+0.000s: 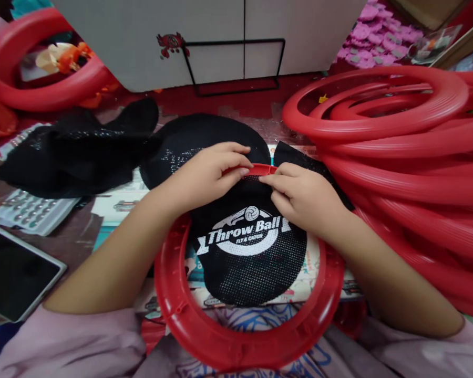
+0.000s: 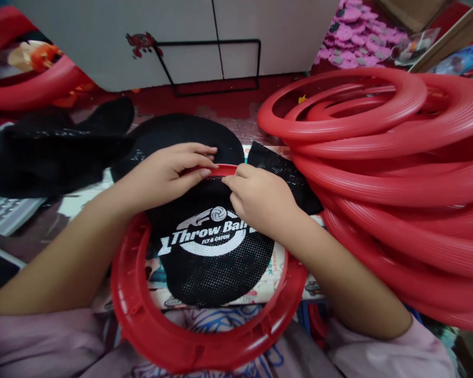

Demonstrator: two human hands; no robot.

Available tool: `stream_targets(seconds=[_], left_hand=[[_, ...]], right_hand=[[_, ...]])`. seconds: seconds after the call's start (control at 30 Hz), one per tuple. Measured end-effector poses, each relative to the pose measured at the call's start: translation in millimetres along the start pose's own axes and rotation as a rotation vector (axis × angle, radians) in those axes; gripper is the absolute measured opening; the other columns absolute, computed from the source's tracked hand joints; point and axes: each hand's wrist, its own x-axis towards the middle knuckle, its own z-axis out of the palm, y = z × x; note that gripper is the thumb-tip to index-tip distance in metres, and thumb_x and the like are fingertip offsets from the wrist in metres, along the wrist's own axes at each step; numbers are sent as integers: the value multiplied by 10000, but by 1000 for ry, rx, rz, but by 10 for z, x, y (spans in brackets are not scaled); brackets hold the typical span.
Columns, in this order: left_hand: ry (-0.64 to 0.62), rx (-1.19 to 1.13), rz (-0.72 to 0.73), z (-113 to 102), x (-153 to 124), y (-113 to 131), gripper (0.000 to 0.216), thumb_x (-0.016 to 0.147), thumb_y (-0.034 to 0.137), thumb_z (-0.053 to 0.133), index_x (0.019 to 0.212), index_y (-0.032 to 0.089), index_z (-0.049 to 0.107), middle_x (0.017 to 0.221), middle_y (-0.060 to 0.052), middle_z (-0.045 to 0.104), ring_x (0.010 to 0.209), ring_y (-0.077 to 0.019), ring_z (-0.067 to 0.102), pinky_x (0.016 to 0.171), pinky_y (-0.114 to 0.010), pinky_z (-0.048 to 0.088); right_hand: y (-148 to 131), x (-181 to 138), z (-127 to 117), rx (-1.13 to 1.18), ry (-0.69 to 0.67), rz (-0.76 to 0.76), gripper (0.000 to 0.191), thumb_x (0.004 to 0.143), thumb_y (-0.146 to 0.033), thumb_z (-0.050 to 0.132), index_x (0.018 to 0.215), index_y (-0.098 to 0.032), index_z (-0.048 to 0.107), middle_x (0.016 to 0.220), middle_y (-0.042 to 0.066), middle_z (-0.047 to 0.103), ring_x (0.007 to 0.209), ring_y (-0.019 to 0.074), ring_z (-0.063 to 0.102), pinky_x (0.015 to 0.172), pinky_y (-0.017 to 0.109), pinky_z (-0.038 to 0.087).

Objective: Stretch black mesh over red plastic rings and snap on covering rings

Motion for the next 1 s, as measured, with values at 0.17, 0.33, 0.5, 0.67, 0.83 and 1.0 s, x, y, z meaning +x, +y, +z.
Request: stream_targets(seconds=[0.17,0.33,0.5,0.67,0.83,1.0], left_hand=[[6,-115,-30,32,11,19,212,854,289,542,930,173,703,972,-50,658,884,-174,622,825,-317,495],[-5,-149,-74,41,10,-12,189,810,299,595,742,164,709,946,-44,628,848,-161,606,819,-318,479],[-11,-155,-73,61,19,-24,182,787,310,612,707,164,687,940,-38,606,832,-154,587,798,-315,481],[18,-153,-70,76,21,-12,184,804,269,574,678,154,645,901,-41,604,805,-151,580,772,-309,470],[19,-165,-57,74,17,-2,185,814,251,556,673,147,615,903,-45,593,786,-144,570,741,-297,458],[19,-178,-52,72,12,-10,182,815,252,549,676,151,609,906,-49,588,793,-153,568,741,-308,453]], right_hand=[[17,9,10,-46,-1,-15,326,869,-171,433,1029,-138,715,868,88,622,753,181,564,656,286,403],[12,11,27,-99,1,-31,330,888,-188,428,1042,-149,717,848,80,613,723,177,540,610,285,363],[16,11,38,-124,1,-34,326,882,-173,433,1053,-156,710,855,82,605,730,175,514,599,282,332],[26,2,50,-93,42,-36,333,904,-197,409,1039,-163,712,852,75,597,719,164,500,602,278,331],[32,-10,42,-71,38,-27,350,914,-195,390,1058,-169,707,863,74,584,740,167,503,612,277,346],[34,-7,33,-90,24,-15,352,912,-194,388,1073,-174,701,871,77,574,758,174,501,614,279,344]])
